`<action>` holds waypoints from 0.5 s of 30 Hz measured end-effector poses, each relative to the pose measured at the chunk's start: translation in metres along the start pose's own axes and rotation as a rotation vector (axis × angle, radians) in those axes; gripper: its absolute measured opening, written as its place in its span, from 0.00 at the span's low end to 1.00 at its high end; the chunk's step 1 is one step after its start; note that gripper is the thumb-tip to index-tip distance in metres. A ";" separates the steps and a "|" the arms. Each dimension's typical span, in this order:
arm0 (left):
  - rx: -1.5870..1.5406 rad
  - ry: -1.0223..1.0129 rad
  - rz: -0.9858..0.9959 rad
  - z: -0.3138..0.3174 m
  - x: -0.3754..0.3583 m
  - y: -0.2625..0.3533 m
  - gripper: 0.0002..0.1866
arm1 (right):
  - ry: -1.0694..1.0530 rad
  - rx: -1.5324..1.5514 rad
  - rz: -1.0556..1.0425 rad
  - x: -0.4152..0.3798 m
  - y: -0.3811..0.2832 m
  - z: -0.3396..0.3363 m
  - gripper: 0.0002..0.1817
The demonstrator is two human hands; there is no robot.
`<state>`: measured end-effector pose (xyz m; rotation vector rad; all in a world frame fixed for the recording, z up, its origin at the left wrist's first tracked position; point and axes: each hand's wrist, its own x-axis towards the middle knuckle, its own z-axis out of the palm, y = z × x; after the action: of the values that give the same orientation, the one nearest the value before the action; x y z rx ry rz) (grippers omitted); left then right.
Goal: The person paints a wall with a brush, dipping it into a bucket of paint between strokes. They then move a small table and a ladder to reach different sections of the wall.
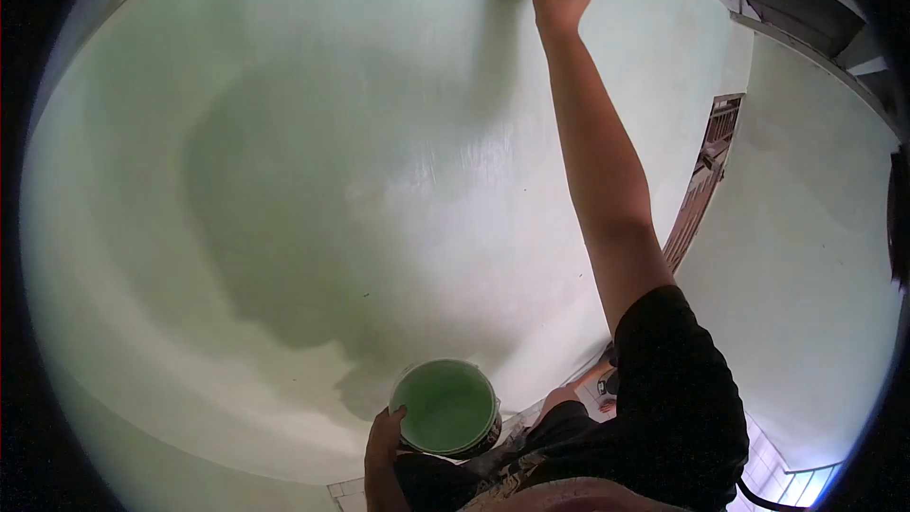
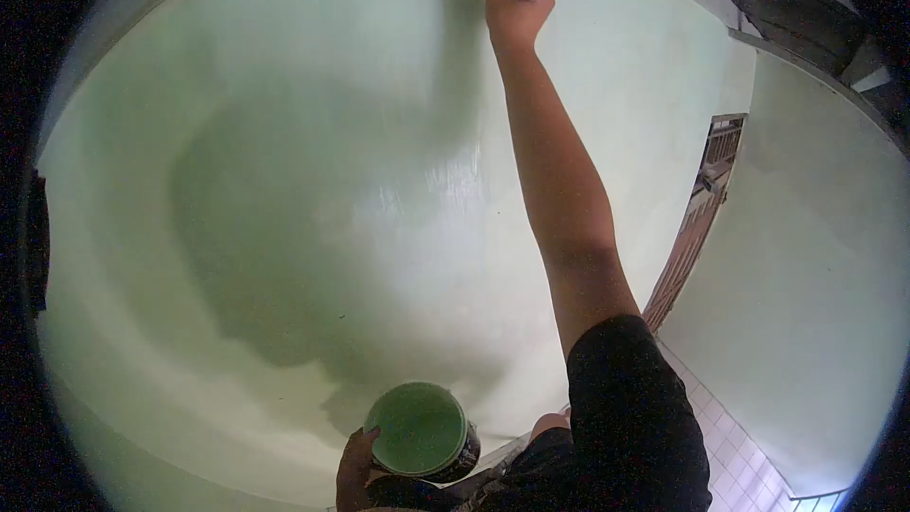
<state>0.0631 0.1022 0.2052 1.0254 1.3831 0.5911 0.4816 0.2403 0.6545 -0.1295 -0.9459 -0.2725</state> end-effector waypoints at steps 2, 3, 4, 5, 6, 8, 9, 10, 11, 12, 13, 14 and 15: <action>0.049 -0.027 0.020 -0.005 0.013 -0.016 0.26 | -0.030 -0.082 -0.014 -0.015 0.019 -0.016 0.08; 0.052 -0.036 0.018 -0.004 0.013 -0.018 0.26 | -0.031 -0.093 0.023 -0.031 0.018 -0.028 0.08; 0.050 -0.011 0.003 -0.002 0.009 -0.018 0.26 | -0.032 -0.103 0.057 -0.052 0.012 -0.044 0.08; 0.047 0.015 -0.011 -0.001 0.009 -0.017 0.26 | -0.076 -0.258 0.040 -0.074 0.015 -0.070 0.07; 0.049 0.009 -0.015 -0.006 0.021 -0.029 0.26 | -0.120 -0.416 0.029 -0.095 0.015 -0.094 0.06; 0.165 -0.029 0.028 -0.021 0.056 -0.065 0.26 | -0.079 -0.382 0.215 -0.136 -0.010 -0.113 0.06; 0.161 -0.035 0.026 -0.018 0.048 -0.059 0.26 | -0.085 -0.387 0.214 -0.145 -0.025 -0.119 0.06; 0.116 -0.049 0.018 -0.016 0.033 -0.046 0.26 | -0.059 -0.399 0.332 -0.149 -0.044 -0.122 0.06; 0.070 -0.063 0.013 -0.013 0.025 -0.033 0.26 | -0.034 -0.410 0.446 -0.142 -0.057 -0.122 0.06; 0.072 -0.067 0.011 -0.012 0.022 -0.025 0.26 | -0.025 -0.570 0.561 -0.124 -0.072 -0.115 0.06; 0.082 -0.053 -0.021 -0.012 0.017 -0.022 0.26 | -0.097 -0.624 0.613 -0.106 -0.078 -0.110 0.07; 0.093 -0.040 -0.053 -0.013 0.015 -0.021 0.26 | -0.168 -0.680 0.664 -0.083 -0.067 -0.107 0.07; 0.105 -0.043 -0.067 -0.016 0.019 -0.027 0.26 | -0.222 -0.789 0.493 -0.060 -0.025 -0.120 0.15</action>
<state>0.0444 0.1095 0.1740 1.0648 1.4170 0.4486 0.5351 0.1999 0.5353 -1.1203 -0.9490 -0.1601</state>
